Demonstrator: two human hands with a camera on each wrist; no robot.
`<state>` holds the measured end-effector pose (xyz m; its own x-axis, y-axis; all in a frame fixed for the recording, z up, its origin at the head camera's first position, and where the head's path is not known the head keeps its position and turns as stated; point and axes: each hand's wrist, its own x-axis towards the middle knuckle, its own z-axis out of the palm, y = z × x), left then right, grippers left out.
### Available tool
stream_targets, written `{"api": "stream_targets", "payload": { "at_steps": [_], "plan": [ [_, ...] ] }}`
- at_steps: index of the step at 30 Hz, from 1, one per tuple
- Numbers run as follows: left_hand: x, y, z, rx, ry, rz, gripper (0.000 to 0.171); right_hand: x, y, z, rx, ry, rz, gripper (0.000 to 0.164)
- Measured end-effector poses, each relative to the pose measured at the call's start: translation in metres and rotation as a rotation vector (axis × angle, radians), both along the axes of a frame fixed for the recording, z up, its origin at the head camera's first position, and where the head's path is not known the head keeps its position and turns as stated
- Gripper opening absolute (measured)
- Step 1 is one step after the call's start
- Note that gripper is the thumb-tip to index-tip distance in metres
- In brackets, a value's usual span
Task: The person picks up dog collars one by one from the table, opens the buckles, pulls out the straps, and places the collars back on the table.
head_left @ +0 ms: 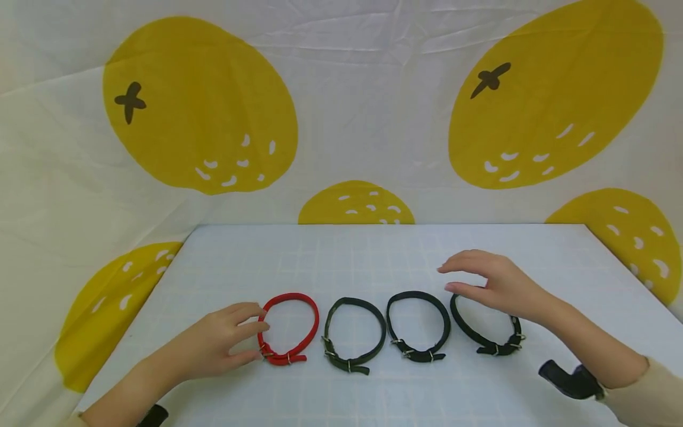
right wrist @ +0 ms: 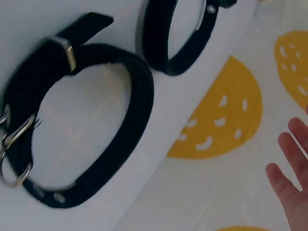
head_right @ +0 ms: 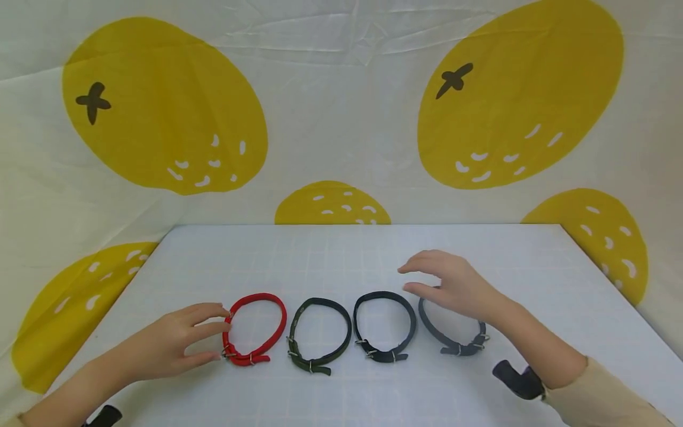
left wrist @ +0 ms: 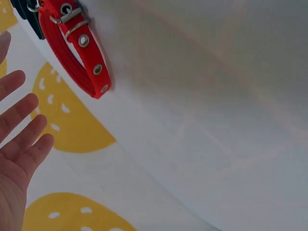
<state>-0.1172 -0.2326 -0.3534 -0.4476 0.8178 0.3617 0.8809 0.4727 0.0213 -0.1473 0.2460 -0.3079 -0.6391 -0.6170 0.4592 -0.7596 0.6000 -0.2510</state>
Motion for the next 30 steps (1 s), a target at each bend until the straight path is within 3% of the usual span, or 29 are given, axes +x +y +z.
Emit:
{"api": "stream_targets", "payload": {
  "at_steps": [4,11,21,30],
  "plan": [
    [0.003,0.008,-0.008,0.018,0.017,-0.054,0.031,-0.007,-0.025,-0.007,-0.019,-0.026,0.137,0.036],
    [0.006,0.010,-0.018,0.029,-0.001,-0.045,0.027,-0.016,-0.064,-0.014,-0.039,-0.048,0.330,0.024],
    [0.004,0.012,-0.029,0.043,-0.056,-0.058,0.026,-0.017,-0.119,-0.030,0.086,-0.163,0.392,0.023],
    [0.000,0.018,-0.035,0.038,-0.010,-0.111,0.023,-0.014,-0.171,-0.049,0.176,-0.181,0.487,0.025]
  ]
}}
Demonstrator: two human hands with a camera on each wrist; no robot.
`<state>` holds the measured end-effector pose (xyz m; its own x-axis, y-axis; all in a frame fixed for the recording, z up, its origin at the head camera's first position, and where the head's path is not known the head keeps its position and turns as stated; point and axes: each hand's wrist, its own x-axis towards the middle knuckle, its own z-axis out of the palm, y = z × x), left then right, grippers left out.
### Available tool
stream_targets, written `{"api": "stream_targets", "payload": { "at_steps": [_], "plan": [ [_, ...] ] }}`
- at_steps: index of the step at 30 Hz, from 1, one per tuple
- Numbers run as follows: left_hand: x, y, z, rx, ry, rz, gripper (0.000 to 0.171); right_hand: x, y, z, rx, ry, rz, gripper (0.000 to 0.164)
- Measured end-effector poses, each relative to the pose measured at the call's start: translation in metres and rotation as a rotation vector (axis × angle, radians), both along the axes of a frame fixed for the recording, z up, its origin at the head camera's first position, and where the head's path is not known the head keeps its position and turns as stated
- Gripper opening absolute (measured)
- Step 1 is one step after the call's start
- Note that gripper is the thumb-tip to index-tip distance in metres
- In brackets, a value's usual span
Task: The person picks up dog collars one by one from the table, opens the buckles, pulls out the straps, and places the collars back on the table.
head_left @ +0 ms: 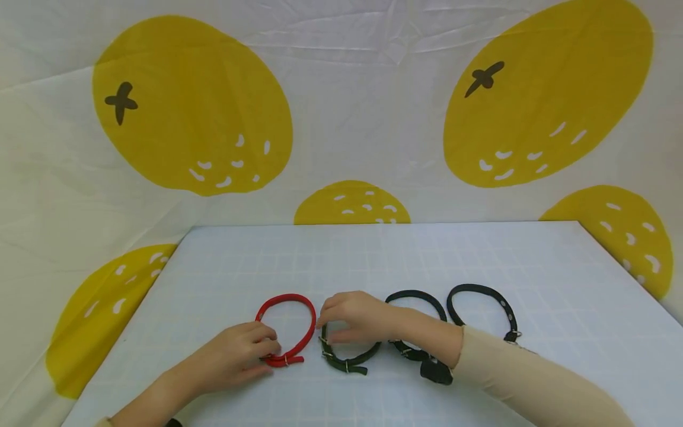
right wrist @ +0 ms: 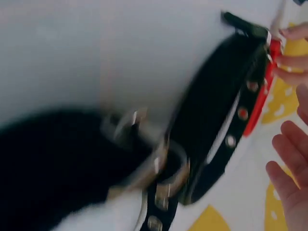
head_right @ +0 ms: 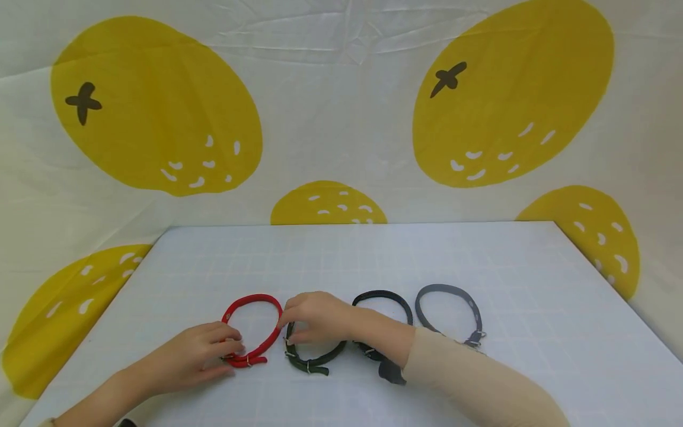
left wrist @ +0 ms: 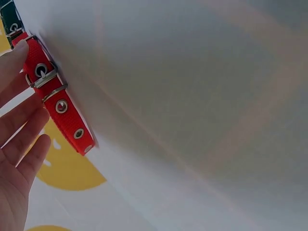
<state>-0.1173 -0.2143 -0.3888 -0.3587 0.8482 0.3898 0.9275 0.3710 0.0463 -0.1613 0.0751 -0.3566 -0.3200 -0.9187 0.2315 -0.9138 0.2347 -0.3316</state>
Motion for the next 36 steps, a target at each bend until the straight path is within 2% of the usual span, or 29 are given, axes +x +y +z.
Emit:
{"api": "stream_targets", "payload": {
  "at_steps": [5,9,16,26,30,36],
  "plan": [
    [-0.001,0.003,-0.002,0.003,0.026,-0.022,0.017,0.005,-0.020,-0.011,0.046,0.015,0.016,0.023],
    [-0.002,0.004,-0.002,0.012,0.041,-0.054,0.013,0.007,-0.030,-0.011,0.101,0.017,0.006,0.022],
    [-0.002,0.009,-0.004,0.022,0.064,-0.082,0.020,0.009,-0.040,-0.010,0.229,0.102,-0.028,0.019],
    [0.003,0.013,-0.007,0.107,0.010,-0.073,0.008,0.008,-0.046,-0.014,0.201,0.118,-0.049,0.010],
    [0.003,0.014,-0.002,0.119,0.015,-0.059,0.007,0.006,-0.045,-0.011,0.202,0.107,-0.056,0.010],
    [0.000,0.015,0.011,0.112,0.011,-0.050,0.019,0.003,-0.040,-0.003,0.176,0.089,-0.071,0.011]
  ]
}}
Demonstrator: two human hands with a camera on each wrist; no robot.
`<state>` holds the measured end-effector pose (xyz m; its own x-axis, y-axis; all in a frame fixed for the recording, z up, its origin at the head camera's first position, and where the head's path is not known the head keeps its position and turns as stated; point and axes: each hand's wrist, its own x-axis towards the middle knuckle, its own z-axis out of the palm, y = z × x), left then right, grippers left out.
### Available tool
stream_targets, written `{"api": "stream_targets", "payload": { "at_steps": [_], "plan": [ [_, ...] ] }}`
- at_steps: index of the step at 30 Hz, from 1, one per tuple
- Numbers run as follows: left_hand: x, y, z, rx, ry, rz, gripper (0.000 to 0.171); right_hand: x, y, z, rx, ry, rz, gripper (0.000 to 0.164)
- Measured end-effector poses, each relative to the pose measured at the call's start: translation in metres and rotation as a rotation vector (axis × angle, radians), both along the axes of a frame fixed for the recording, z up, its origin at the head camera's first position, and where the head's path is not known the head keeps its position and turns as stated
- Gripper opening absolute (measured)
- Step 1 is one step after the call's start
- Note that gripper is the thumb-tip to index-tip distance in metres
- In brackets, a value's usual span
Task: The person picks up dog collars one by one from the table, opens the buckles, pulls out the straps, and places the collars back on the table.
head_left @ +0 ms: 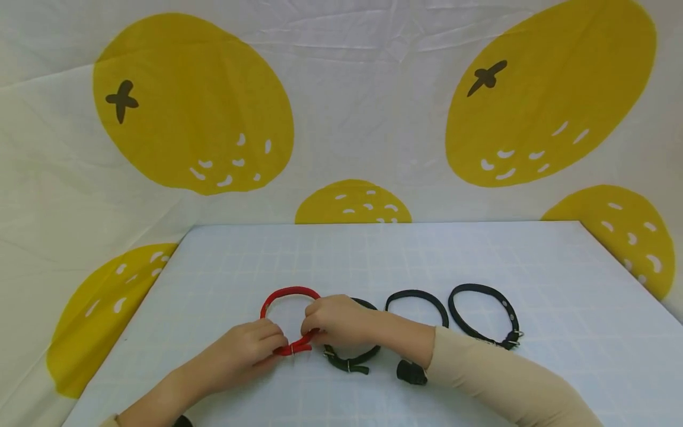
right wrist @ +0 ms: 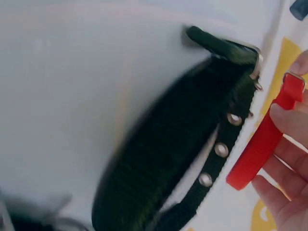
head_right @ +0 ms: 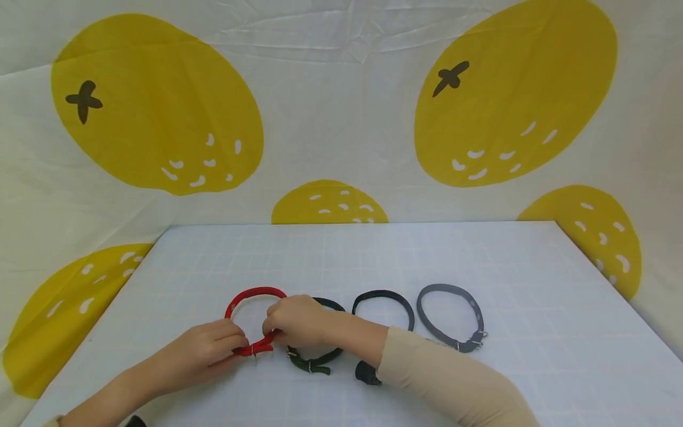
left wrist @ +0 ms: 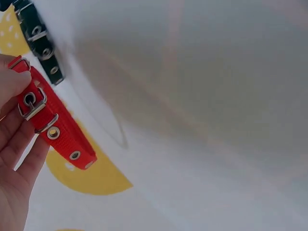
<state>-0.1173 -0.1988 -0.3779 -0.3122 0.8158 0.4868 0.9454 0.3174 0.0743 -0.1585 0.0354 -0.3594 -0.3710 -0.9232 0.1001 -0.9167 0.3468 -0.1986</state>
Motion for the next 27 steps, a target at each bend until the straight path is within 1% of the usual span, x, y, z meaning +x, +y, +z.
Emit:
{"api": "stream_targets", "payload": {
  "at_steps": [2,5,9,12,17,20,25,27],
  "plan": [
    [-0.002,-0.001,0.007,0.009,-0.027,0.004,0.017,0.000,0.003,0.005,-0.042,-0.001,0.000,0.011],
    [-0.006,-0.001,0.019,0.027,-0.076,0.010,0.010,-0.001,0.009,0.014,-0.124,0.016,0.003,0.012],
    [-0.011,0.003,0.037,0.052,-0.113,-0.006,0.016,-0.002,0.018,0.027,-0.226,0.035,0.008,0.014],
    [-0.015,0.008,0.048,0.068,-0.140,-0.017,0.016,-0.003,0.025,0.037,-0.289,0.037,0.017,0.016],
    [-0.020,0.017,0.058,0.083,-0.214,-0.009,0.019,-0.006,0.039,0.048,-0.361,0.054,0.010,0.020],
    [-0.022,0.022,0.065,0.089,-0.265,0.011,0.023,-0.008,0.047,0.052,-0.406,0.058,0.001,0.023],
    [-0.027,0.031,0.075,0.128,-0.340,0.012,0.014,-0.011,0.059,0.056,-0.501,0.040,-0.013,0.028],
    [-0.029,0.034,0.078,0.148,-0.367,0.005,0.018,-0.012,0.064,0.058,-0.528,0.024,-0.016,0.030]
  ]
}}
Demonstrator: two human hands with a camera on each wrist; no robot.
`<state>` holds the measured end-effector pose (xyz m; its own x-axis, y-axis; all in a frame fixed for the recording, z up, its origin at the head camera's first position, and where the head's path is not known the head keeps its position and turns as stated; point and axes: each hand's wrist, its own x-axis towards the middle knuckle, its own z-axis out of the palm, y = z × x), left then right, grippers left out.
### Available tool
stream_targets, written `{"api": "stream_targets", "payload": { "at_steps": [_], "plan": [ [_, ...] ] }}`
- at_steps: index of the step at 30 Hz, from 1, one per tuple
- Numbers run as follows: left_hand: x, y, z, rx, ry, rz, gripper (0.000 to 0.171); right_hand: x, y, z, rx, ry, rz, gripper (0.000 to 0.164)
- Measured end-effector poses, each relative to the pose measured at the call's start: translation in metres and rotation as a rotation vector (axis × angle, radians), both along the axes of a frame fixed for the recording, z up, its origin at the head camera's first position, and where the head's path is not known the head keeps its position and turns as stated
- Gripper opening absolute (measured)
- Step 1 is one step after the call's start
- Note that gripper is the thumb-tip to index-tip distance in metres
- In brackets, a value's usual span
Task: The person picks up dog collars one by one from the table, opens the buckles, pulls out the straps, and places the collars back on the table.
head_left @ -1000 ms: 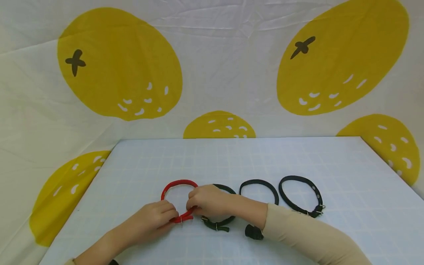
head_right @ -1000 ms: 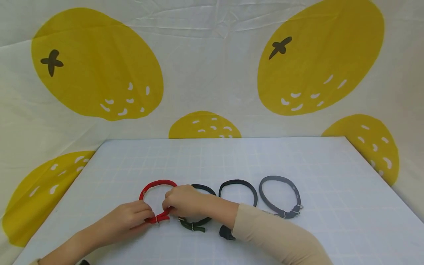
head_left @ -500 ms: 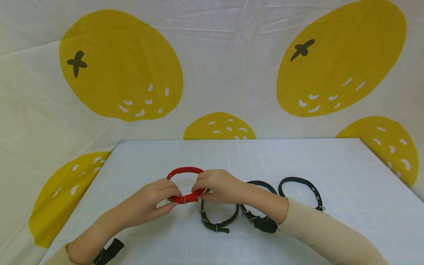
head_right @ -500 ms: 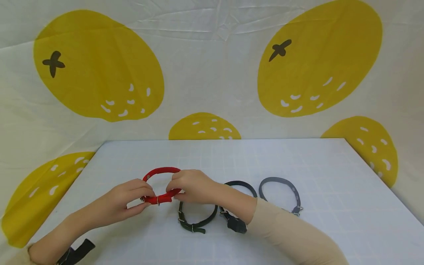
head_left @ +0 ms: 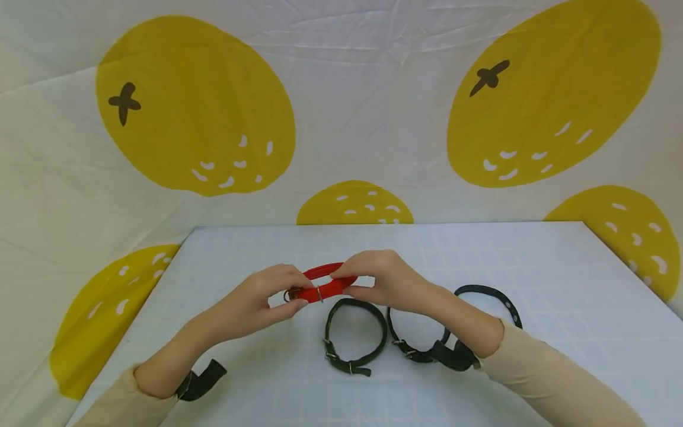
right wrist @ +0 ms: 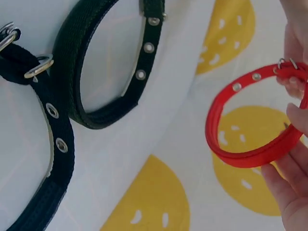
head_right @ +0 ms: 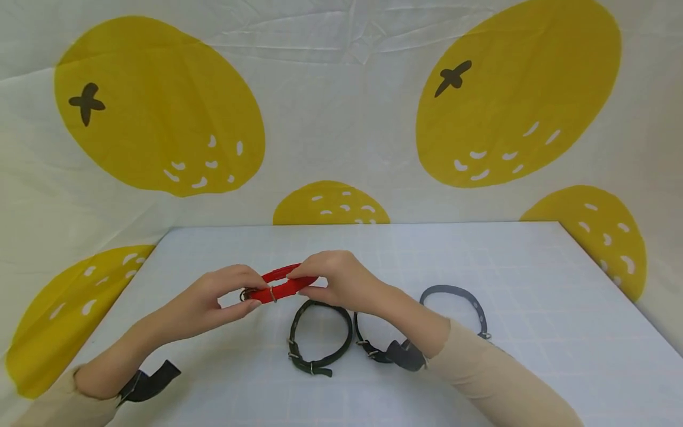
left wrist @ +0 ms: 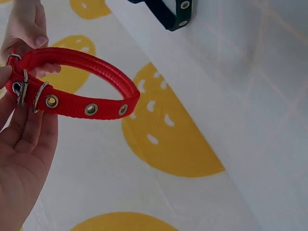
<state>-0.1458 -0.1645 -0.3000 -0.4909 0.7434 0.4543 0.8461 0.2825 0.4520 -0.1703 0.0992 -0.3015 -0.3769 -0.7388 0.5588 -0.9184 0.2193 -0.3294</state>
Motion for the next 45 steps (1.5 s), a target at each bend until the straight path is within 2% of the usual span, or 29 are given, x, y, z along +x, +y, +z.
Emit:
{"api": "stream_targets", "payload": {
  "at_steps": [4,8,12,15,19,23,29,37,45],
  "plan": [
    [-0.001,0.007,0.004,0.019,-0.030,0.015,0.028,0.001,0.010,0.004,-0.022,-0.078,-0.013,0.030],
    [-0.003,0.016,0.005,0.033,-0.006,0.050,0.031,0.003,0.019,0.007,-0.015,-0.202,-0.085,0.027],
    [-0.005,0.027,0.004,0.064,0.041,0.086,0.029,0.007,0.025,0.009,-0.011,-0.327,-0.162,0.024],
    [-0.006,0.034,0.002,0.093,0.064,0.126,0.027,0.008,0.028,0.009,-0.023,-0.412,-0.187,0.023],
    [-0.007,0.041,0.001,0.131,0.072,0.172,0.023,0.007,0.032,0.008,-0.041,-0.518,-0.224,0.025],
    [-0.008,0.046,0.002,0.127,0.083,0.201,0.022,0.007,0.034,0.009,-0.041,-0.597,-0.258,0.028],
    [-0.011,0.050,0.002,0.117,0.081,0.221,0.023,0.004,0.036,0.011,-0.028,-0.634,-0.261,0.027],
    [-0.017,0.064,0.002,0.119,0.039,0.227,0.021,-0.001,0.031,0.019,-0.054,-0.587,-0.213,0.029],
    [-0.016,0.075,0.001,0.146,0.028,0.247,0.021,0.001,0.022,0.020,-0.089,-0.551,-0.277,0.028]
  ]
}}
